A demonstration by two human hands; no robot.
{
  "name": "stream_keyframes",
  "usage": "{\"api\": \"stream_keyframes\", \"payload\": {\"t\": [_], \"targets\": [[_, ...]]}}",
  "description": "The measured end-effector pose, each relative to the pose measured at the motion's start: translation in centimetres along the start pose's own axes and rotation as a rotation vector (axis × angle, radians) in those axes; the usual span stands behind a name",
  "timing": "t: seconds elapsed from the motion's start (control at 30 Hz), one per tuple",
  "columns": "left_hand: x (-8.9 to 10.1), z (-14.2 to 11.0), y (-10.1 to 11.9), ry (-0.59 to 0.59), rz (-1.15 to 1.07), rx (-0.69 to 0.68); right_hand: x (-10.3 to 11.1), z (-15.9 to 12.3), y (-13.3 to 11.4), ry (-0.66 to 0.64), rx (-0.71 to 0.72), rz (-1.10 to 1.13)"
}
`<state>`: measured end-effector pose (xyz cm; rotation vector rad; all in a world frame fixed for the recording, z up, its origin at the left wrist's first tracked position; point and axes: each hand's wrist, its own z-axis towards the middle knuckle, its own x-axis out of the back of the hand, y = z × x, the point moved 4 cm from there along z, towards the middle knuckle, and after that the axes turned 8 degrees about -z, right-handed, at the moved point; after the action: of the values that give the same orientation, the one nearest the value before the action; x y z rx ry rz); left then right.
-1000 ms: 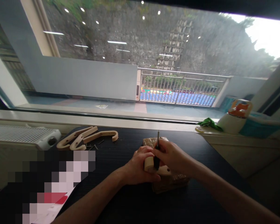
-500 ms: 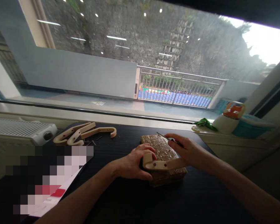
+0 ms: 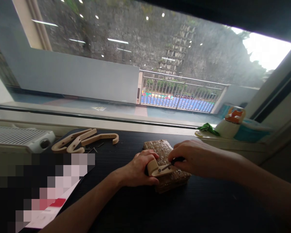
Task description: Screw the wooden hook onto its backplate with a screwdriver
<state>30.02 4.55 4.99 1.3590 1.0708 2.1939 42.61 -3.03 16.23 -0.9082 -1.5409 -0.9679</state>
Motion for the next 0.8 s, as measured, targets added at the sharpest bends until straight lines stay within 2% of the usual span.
{"api": "stream_keyframes", "payload": {"t": [0.33,0.57,0.8], "targets": [[-0.1,-0.2,0.3,-0.028,0.050,-0.019,0.0,0.1,0.1,0.034,0.043,0.026],[-0.2,0.1,0.7,-0.078,0.084,0.031,0.0,0.3,0.0,0.018,0.065,0.019],[-0.2,0.1,0.6,-0.061,0.065,0.014,1.4,1.2,-2.4,-0.128,-0.002,-0.116]]}}
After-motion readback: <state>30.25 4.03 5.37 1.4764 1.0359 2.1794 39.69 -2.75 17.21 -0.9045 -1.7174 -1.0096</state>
